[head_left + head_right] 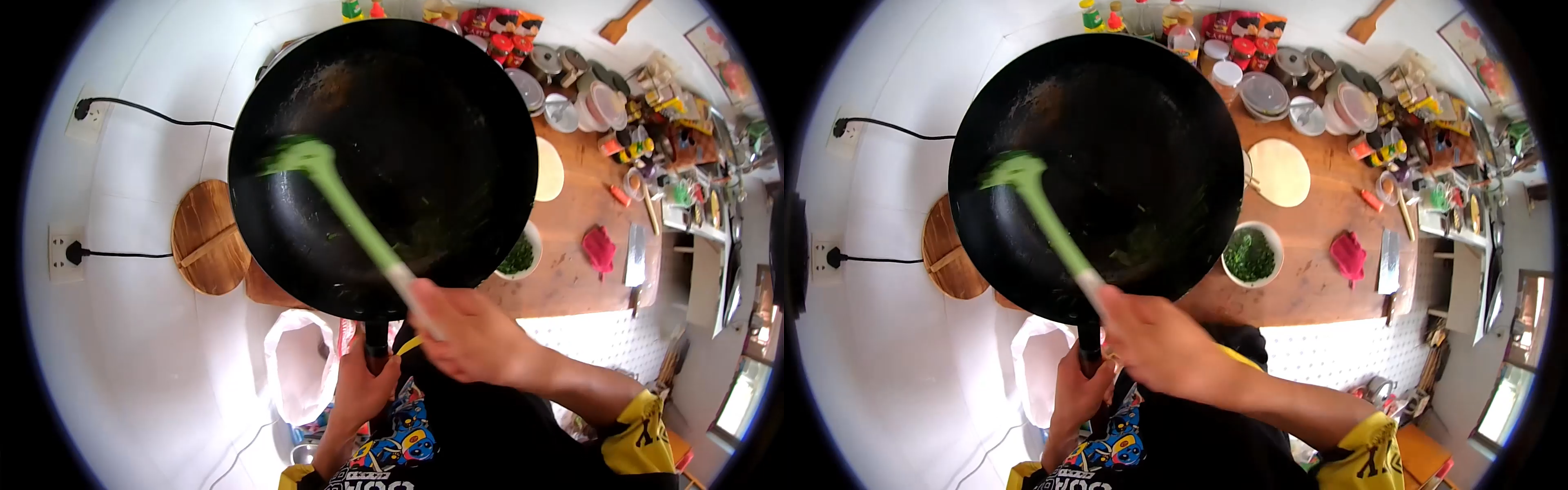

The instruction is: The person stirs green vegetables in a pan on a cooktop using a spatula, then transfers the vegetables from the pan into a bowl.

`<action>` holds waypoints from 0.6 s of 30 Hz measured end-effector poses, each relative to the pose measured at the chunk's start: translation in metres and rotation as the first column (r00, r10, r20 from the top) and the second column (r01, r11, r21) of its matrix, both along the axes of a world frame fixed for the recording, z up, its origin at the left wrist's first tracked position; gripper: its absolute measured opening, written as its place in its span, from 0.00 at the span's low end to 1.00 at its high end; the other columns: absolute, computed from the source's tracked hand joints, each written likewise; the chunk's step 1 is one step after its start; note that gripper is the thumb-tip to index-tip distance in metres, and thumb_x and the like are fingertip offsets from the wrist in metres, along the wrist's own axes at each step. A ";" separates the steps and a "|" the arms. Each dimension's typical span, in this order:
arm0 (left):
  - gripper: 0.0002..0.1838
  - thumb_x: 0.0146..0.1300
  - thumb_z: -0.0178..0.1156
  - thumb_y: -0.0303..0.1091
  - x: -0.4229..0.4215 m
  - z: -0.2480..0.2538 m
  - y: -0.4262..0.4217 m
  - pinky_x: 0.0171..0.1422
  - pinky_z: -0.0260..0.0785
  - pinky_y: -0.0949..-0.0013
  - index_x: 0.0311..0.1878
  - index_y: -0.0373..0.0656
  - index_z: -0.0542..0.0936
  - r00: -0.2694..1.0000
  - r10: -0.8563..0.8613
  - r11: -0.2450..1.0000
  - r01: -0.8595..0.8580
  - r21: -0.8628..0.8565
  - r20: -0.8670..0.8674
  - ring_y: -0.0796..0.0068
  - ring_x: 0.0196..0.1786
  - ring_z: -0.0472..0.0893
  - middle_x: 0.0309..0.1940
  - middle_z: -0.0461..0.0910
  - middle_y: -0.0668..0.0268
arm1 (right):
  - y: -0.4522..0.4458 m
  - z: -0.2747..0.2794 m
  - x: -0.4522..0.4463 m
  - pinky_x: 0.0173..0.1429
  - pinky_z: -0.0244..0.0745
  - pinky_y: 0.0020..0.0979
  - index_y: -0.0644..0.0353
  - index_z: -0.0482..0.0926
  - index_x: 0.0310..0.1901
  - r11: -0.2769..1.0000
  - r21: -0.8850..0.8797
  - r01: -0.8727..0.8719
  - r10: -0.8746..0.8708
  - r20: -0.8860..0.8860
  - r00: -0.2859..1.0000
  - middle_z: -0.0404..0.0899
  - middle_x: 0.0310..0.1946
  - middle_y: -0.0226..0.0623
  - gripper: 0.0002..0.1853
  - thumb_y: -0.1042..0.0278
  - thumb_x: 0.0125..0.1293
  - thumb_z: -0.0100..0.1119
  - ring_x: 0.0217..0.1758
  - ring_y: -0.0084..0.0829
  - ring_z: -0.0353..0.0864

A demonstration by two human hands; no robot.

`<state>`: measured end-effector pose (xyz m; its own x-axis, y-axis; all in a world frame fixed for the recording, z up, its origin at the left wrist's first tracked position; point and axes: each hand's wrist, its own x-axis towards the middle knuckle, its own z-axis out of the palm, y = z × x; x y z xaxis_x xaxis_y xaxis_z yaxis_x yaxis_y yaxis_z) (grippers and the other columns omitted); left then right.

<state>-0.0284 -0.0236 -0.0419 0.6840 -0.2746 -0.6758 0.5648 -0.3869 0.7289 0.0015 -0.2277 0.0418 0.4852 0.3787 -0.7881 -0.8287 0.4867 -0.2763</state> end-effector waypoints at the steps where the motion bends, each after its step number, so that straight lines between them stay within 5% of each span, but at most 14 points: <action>1: 0.14 0.62 0.61 0.28 -0.001 0.002 -0.001 0.23 0.66 0.73 0.47 0.35 0.70 1.000 -0.016 1.000 0.016 -0.015 0.013 0.80 0.17 0.75 0.19 0.75 0.68 | 0.007 -0.002 -0.003 0.18 0.55 0.22 0.53 0.66 0.28 0.995 -0.045 -0.089 0.094 0.134 0.986 0.59 0.15 0.22 0.27 0.40 0.77 0.37 0.15 0.18 0.59; 2: 0.14 0.62 0.61 0.28 0.000 0.003 -0.001 0.23 0.66 0.73 0.47 0.35 0.70 1.000 -0.022 1.000 0.022 -0.002 0.010 0.80 0.17 0.75 0.19 0.75 0.68 | 0.012 -0.002 -0.006 0.17 0.54 0.23 0.53 0.65 0.28 0.979 -0.104 -0.174 0.196 0.262 0.945 0.59 0.15 0.23 0.27 0.39 0.77 0.36 0.15 0.18 0.59; 4: 0.13 0.63 0.60 0.27 0.002 0.006 0.000 0.22 0.65 0.73 0.47 0.35 0.69 0.999 -0.027 0.997 0.024 -0.073 -0.040 0.79 0.17 0.74 0.18 0.75 0.68 | 0.009 -0.003 -0.015 0.18 0.55 0.22 0.54 0.64 0.27 0.971 -0.092 -0.220 0.236 0.236 0.943 0.59 0.15 0.24 0.27 0.40 0.77 0.36 0.14 0.18 0.59; 6: 0.10 0.63 0.58 0.25 0.005 0.009 -0.002 0.22 0.64 0.74 0.44 0.36 0.69 0.998 -0.036 0.997 0.033 -0.063 -0.049 0.79 0.16 0.74 0.17 0.74 0.68 | -0.002 -0.008 -0.039 0.19 0.56 0.22 0.53 0.64 0.27 0.894 -0.157 -0.420 0.426 0.008 0.905 0.59 0.15 0.22 0.26 0.41 0.78 0.37 0.15 0.17 0.59; 8: 0.09 0.63 0.58 0.25 0.005 0.008 -0.005 0.22 0.64 0.75 0.42 0.37 0.69 0.996 0.031 0.995 -0.039 -0.088 -0.086 0.80 0.16 0.73 0.17 0.74 0.68 | -0.026 -0.020 -0.067 0.20 0.58 0.21 0.54 0.67 0.29 0.797 -0.395 -0.457 0.512 0.039 0.858 0.60 0.16 0.21 0.23 0.45 0.78 0.39 0.16 0.17 0.61; 10: 0.09 0.62 0.58 0.25 0.003 0.005 -0.005 0.22 0.64 0.75 0.41 0.38 0.69 0.996 0.020 0.998 -0.025 -0.065 -0.086 0.81 0.16 0.73 0.17 0.74 0.68 | -0.056 0.000 -0.062 0.21 0.59 0.20 0.54 0.71 0.33 0.747 -0.438 -0.500 0.531 -0.061 0.845 0.62 0.17 0.19 0.19 0.49 0.78 0.42 0.17 0.17 0.64; 12: 0.10 0.61 0.59 0.26 0.001 -0.002 -0.005 0.21 0.64 0.76 0.43 0.36 0.70 0.997 0.039 0.998 -0.042 -0.036 -0.061 0.81 0.16 0.73 0.17 0.74 0.69 | -0.077 0.019 -0.042 0.27 0.65 0.25 0.64 0.77 0.38 0.572 -0.531 -0.625 0.649 -0.172 0.741 0.70 0.19 0.25 0.29 0.43 0.77 0.38 0.22 0.19 0.67; 14: 0.12 0.61 0.60 0.26 0.000 0.000 -0.008 0.21 0.64 0.76 0.45 0.34 0.71 0.998 0.033 0.999 -0.033 0.002 -0.052 0.81 0.16 0.73 0.18 0.75 0.69 | -0.075 0.010 -0.041 0.22 0.61 0.24 0.62 0.75 0.31 0.670 -0.555 -0.493 0.595 0.005 0.804 0.66 0.17 0.25 0.31 0.40 0.77 0.38 0.18 0.19 0.64; 16: 0.11 0.62 0.59 0.25 -0.002 0.002 -0.011 0.21 0.62 0.77 0.47 0.34 0.72 1.000 -0.031 0.999 0.031 0.030 -0.001 0.82 0.17 0.73 0.19 0.75 0.68 | -0.059 0.009 -0.019 0.17 0.54 0.23 0.57 0.69 0.26 0.908 -0.206 -0.365 0.373 -0.001 0.928 0.62 0.16 0.24 0.31 0.37 0.76 0.37 0.14 0.19 0.58; 18: 0.13 0.60 0.61 0.27 -0.010 -0.010 -0.008 0.23 0.65 0.73 0.47 0.34 0.72 0.996 -0.070 0.998 0.070 0.006 0.050 0.79 0.18 0.75 0.20 0.76 0.67 | -0.033 -0.010 -0.013 0.15 0.51 0.23 0.54 0.63 0.25 0.987 0.008 -0.159 0.157 0.111 0.981 0.58 0.14 0.23 0.31 0.34 0.75 0.36 0.12 0.18 0.56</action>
